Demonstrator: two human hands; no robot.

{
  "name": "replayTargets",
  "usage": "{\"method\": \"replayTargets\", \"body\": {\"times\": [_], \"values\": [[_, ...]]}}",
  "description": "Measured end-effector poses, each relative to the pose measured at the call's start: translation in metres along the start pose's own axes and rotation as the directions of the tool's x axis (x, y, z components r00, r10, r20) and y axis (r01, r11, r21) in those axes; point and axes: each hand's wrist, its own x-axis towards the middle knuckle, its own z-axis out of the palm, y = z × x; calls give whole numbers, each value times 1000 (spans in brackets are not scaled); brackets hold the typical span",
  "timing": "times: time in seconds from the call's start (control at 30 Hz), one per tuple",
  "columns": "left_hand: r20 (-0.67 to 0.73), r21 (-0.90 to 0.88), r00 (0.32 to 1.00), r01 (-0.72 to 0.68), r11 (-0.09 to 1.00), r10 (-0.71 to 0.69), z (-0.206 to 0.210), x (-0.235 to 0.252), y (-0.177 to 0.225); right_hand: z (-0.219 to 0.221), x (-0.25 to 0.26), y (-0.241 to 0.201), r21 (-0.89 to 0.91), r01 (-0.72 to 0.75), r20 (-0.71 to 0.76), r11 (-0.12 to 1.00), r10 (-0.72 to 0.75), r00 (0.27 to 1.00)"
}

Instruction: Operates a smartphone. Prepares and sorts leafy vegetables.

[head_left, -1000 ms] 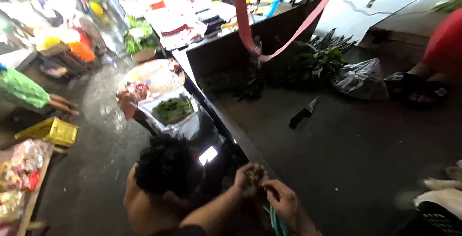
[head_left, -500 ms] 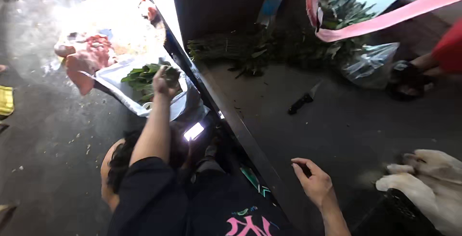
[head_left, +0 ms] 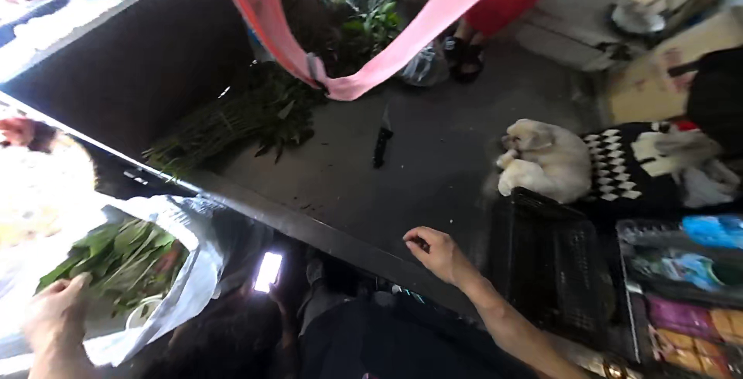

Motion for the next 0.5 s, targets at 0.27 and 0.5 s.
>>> {"method": "replayTargets", "body": {"times": [0.27,0.5], "values": [[281,259,954,-179,949,104,23,32,9,-7,-16,24,29,80,-43,996,-79,996],[240,-225,923,-248,942,300,17,-68,144,-18,-51,75,41,-12,-30,999,13,999]]}}
